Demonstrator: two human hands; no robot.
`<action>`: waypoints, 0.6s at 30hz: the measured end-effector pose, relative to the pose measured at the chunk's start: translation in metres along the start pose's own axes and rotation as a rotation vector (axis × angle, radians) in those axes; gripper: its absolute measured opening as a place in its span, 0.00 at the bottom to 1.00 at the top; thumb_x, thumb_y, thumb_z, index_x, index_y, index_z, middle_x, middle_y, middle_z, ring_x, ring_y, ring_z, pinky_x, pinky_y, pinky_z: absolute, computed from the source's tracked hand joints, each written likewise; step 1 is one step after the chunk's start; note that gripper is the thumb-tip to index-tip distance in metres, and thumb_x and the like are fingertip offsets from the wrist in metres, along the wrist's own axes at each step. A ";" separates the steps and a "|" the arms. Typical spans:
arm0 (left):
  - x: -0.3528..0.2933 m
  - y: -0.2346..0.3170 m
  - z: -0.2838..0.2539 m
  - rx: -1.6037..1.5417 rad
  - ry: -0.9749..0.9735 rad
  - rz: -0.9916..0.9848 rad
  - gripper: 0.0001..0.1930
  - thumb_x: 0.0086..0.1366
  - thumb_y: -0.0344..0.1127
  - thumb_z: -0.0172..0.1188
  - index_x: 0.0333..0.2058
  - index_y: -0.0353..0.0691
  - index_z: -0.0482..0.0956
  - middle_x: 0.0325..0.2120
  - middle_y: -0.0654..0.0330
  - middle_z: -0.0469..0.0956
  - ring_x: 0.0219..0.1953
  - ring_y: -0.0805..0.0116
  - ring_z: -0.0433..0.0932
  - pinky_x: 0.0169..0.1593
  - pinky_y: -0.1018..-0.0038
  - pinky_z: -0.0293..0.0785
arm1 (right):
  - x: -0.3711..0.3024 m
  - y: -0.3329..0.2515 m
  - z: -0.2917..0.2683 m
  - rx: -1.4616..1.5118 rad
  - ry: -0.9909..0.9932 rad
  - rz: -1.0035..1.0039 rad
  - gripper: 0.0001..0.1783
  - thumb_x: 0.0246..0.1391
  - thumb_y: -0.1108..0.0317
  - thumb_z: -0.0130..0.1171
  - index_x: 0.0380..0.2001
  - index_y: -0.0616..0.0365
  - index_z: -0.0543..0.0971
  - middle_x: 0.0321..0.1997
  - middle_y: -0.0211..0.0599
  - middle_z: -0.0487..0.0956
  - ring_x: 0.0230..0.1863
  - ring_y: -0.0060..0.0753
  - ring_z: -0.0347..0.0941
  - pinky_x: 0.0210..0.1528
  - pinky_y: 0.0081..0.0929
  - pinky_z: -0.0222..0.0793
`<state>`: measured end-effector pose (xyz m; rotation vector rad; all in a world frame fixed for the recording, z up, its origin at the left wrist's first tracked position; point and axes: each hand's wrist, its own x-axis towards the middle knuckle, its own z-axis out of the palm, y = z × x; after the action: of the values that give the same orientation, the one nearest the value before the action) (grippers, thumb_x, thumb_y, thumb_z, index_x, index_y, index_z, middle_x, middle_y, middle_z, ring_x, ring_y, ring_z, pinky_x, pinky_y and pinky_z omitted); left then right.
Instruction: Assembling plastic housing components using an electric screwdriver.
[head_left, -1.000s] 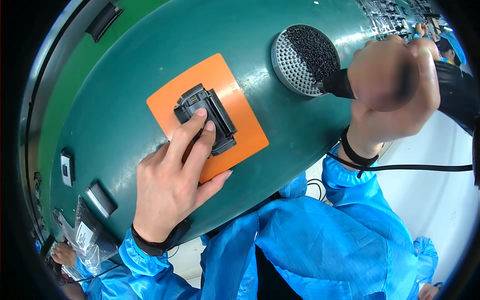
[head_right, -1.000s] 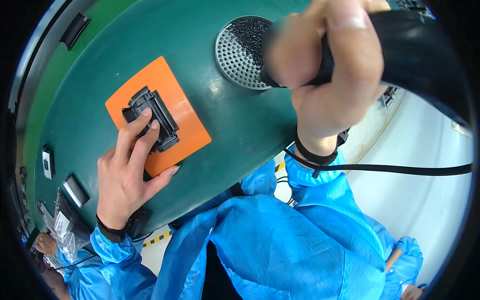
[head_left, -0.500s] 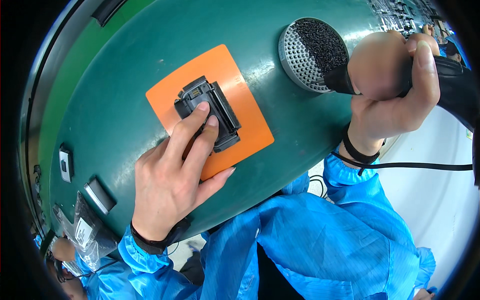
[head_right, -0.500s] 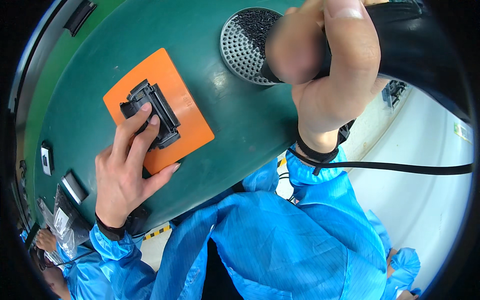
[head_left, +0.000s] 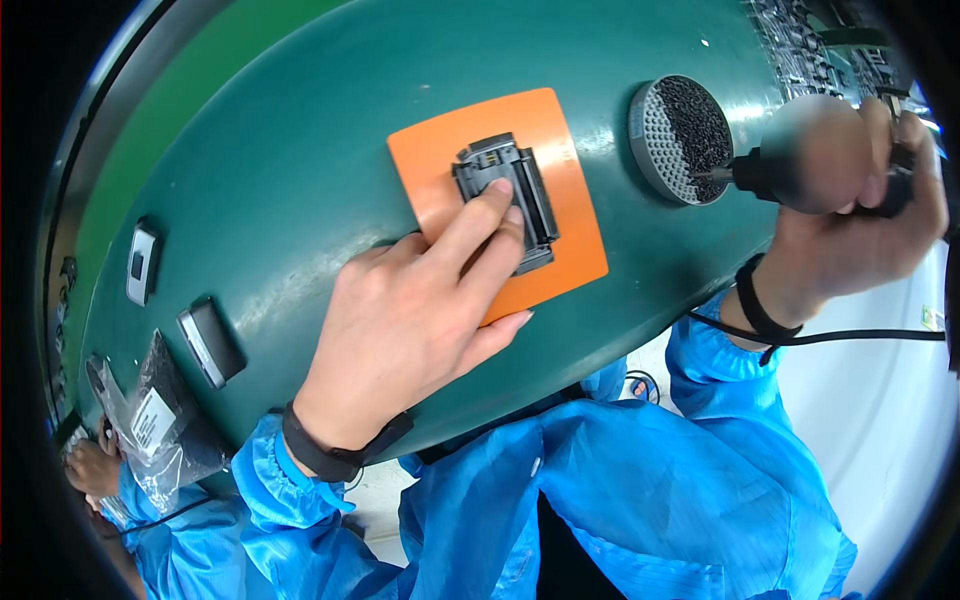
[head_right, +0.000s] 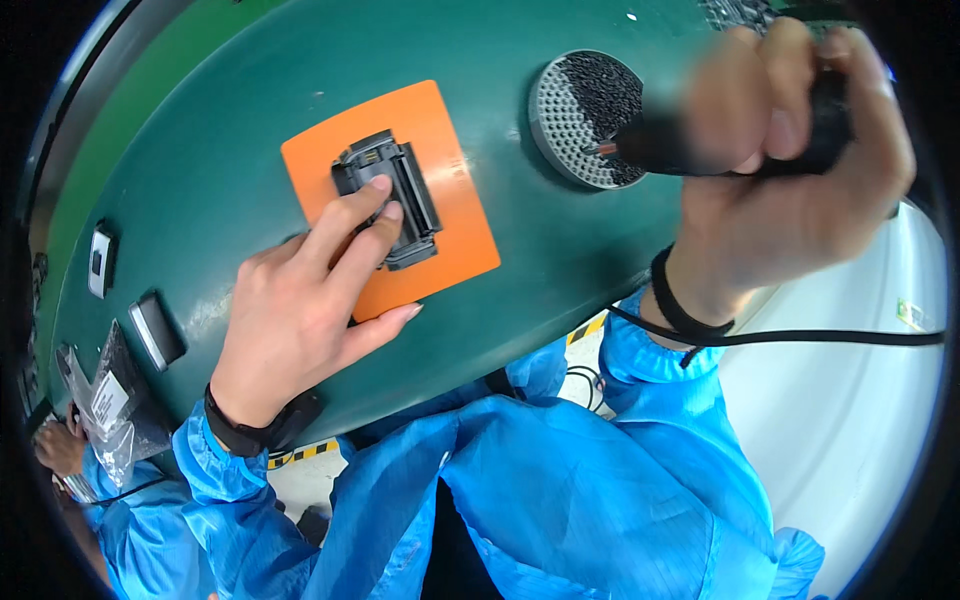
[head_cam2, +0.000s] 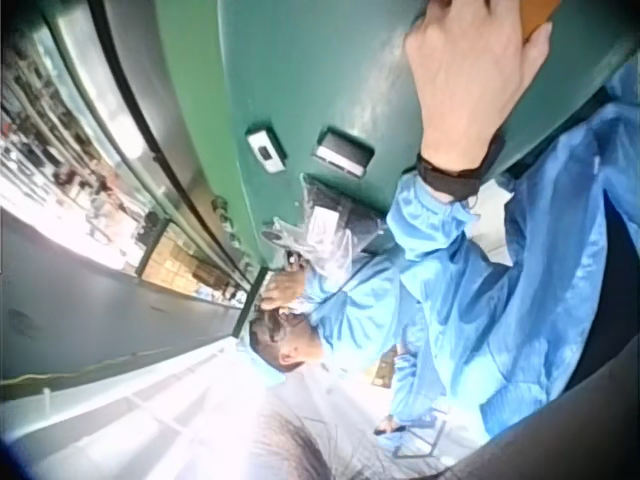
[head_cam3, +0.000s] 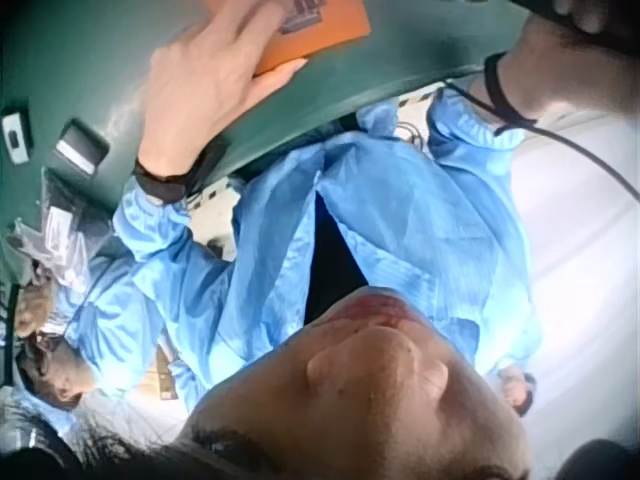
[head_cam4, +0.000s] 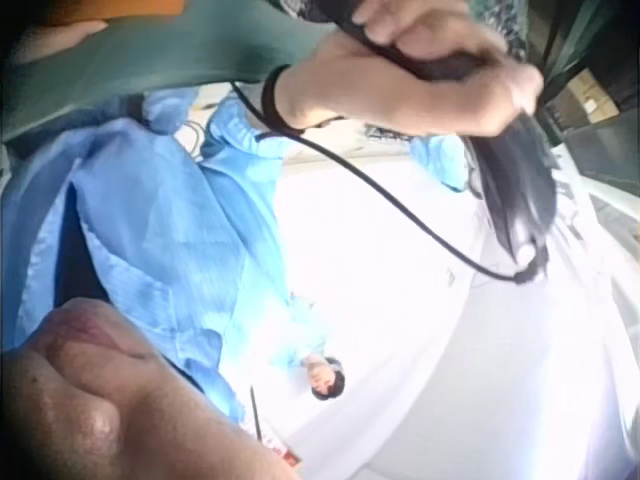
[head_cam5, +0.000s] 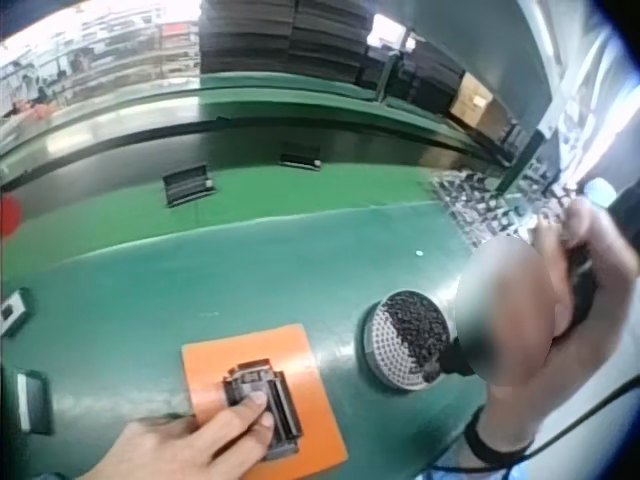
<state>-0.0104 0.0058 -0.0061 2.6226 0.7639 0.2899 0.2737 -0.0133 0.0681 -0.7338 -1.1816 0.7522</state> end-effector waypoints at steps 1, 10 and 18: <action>-0.003 -0.001 0.000 0.011 -0.008 -0.008 0.31 0.51 0.47 0.73 0.52 0.40 0.77 0.59 0.60 0.73 0.33 0.62 0.83 0.35 0.68 0.81 | 0.007 -0.008 -0.010 -0.002 -0.036 0.027 0.10 0.65 0.62 0.48 0.36 0.58 0.71 0.18 0.25 0.64 0.16 0.17 0.59 0.20 0.19 0.60; -0.006 -0.006 0.005 -0.036 0.035 -0.003 0.26 0.58 0.51 0.69 0.49 0.41 0.78 0.54 0.65 0.74 0.30 0.64 0.82 0.32 0.70 0.80 | 0.029 0.019 0.036 0.221 -0.500 0.157 0.17 0.70 0.57 0.39 0.45 0.57 0.73 0.21 0.25 0.65 0.18 0.19 0.61 0.23 0.23 0.63; -0.002 -0.010 0.020 -0.052 0.205 -0.015 0.15 0.62 0.46 0.67 0.39 0.42 0.82 0.44 0.68 0.77 0.24 0.66 0.81 0.26 0.72 0.78 | -0.017 0.038 0.067 0.466 -0.231 0.297 0.09 0.70 0.62 0.46 0.40 0.56 0.66 0.19 0.26 0.66 0.19 0.17 0.66 0.26 0.17 0.73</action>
<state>-0.0103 0.0060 -0.0284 2.5639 0.8296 0.5729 0.2002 0.0013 0.0426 -0.4406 -1.0539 1.3357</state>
